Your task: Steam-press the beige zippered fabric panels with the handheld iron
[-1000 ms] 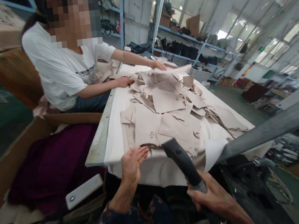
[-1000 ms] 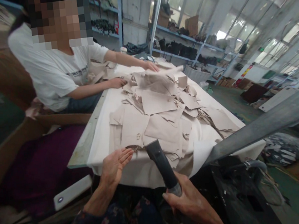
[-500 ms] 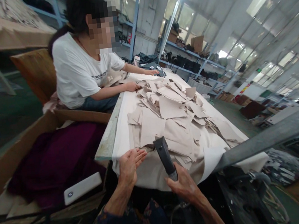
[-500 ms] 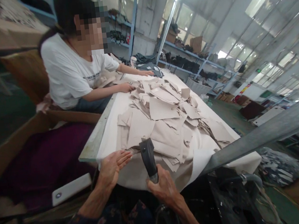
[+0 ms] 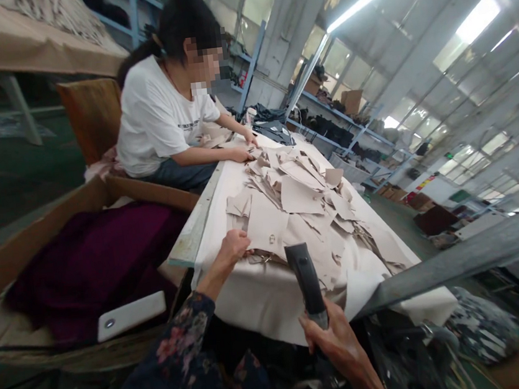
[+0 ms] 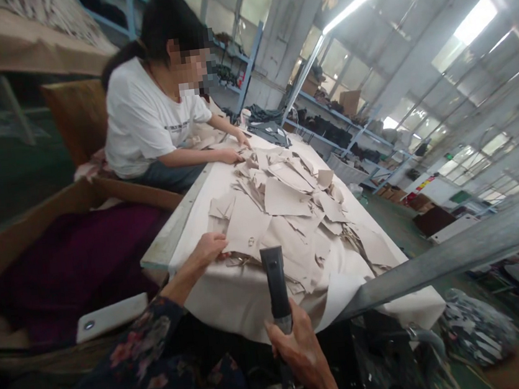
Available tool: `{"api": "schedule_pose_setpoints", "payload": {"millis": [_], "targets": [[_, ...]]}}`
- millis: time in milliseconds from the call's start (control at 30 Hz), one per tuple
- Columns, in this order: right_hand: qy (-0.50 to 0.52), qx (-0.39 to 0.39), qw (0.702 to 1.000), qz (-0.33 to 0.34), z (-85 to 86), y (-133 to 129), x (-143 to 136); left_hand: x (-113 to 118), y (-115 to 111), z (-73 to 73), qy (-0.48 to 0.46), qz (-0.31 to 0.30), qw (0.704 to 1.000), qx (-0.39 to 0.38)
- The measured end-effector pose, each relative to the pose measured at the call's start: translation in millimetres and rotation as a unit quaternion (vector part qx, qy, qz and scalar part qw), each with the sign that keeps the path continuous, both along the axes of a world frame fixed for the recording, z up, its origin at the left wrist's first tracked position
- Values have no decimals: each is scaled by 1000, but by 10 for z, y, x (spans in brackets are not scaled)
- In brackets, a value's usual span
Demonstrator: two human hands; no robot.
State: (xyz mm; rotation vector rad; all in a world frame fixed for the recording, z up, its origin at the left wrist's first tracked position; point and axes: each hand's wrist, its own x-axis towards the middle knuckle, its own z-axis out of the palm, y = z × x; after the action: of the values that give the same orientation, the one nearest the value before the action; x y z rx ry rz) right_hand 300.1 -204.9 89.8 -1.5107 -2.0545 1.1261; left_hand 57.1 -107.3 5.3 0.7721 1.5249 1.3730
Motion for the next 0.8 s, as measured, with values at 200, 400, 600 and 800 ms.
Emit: {"api": "schedule_pose_setpoints", "payload": {"millis": [200, 400, 600, 800], "targets": [[20, -22, 999, 32, -33, 51, -27, 177, 18, -2, -158, -59, 984, 54], [24, -41, 998, 41, 54, 248, -128, 171, -25, 28, -215, -86, 970, 78], [29, -57, 997, 43, 29, 433, -333, 139, -30, -76, -194, -143, 961, 138], [51, -19, 998, -17, 99, 684, -283, 145, -26, -119, -184, -145, 963, 133]]}}
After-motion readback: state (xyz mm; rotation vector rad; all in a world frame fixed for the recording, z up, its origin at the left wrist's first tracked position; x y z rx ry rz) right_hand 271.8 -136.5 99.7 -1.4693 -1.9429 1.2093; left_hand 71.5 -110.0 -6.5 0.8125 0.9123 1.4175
